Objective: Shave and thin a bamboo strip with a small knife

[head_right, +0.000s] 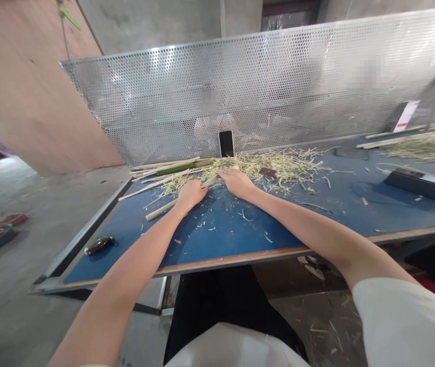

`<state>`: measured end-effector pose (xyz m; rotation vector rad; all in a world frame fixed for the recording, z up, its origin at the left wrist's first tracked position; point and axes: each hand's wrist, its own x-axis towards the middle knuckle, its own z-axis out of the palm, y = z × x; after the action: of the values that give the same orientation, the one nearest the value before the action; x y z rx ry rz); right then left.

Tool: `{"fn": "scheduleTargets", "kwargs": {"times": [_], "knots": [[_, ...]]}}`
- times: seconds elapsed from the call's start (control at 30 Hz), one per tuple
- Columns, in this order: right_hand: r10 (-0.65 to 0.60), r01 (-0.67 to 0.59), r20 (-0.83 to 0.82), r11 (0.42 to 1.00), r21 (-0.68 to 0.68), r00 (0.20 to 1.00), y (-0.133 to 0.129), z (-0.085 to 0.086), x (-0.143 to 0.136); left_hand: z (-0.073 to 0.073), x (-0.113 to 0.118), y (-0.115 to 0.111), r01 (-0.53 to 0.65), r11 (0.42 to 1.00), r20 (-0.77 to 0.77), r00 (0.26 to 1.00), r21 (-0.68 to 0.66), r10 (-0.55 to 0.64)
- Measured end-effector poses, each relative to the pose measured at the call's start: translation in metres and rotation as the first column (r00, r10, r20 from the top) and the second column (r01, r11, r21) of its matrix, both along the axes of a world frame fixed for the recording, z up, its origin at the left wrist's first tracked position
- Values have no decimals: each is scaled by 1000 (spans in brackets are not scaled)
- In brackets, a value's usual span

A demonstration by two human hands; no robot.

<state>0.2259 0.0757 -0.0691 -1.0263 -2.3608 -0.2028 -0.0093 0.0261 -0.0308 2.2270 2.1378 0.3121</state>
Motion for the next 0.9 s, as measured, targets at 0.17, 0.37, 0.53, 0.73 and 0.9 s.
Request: {"fn": "scheduleTargets", "kwargs": {"times": [0.17,0.37,0.53,0.73,0.9], "knots": [[-27,33,67,995,-99,997,-3,-8,-11,-7,3,3,7,1000,-12,1000,3,-7],[213,-195,120,970,-143,970,-3,-14,-27,-6,0,4,3,1000,-39,999,-5,-4],[-70,74,36,990,-122,997,13,-17,-6,-4,1,2,25,1000,-52,998,-10,-26],[-15,19,26,988,-155,1000,8,-22,-9,-4,2,2,13,1000,-57,998,-6,-13],[219,-204,68,963,-177,973,5,-18,-19,-5,1,3,13,1000,-66,998,-6,-13]]}}
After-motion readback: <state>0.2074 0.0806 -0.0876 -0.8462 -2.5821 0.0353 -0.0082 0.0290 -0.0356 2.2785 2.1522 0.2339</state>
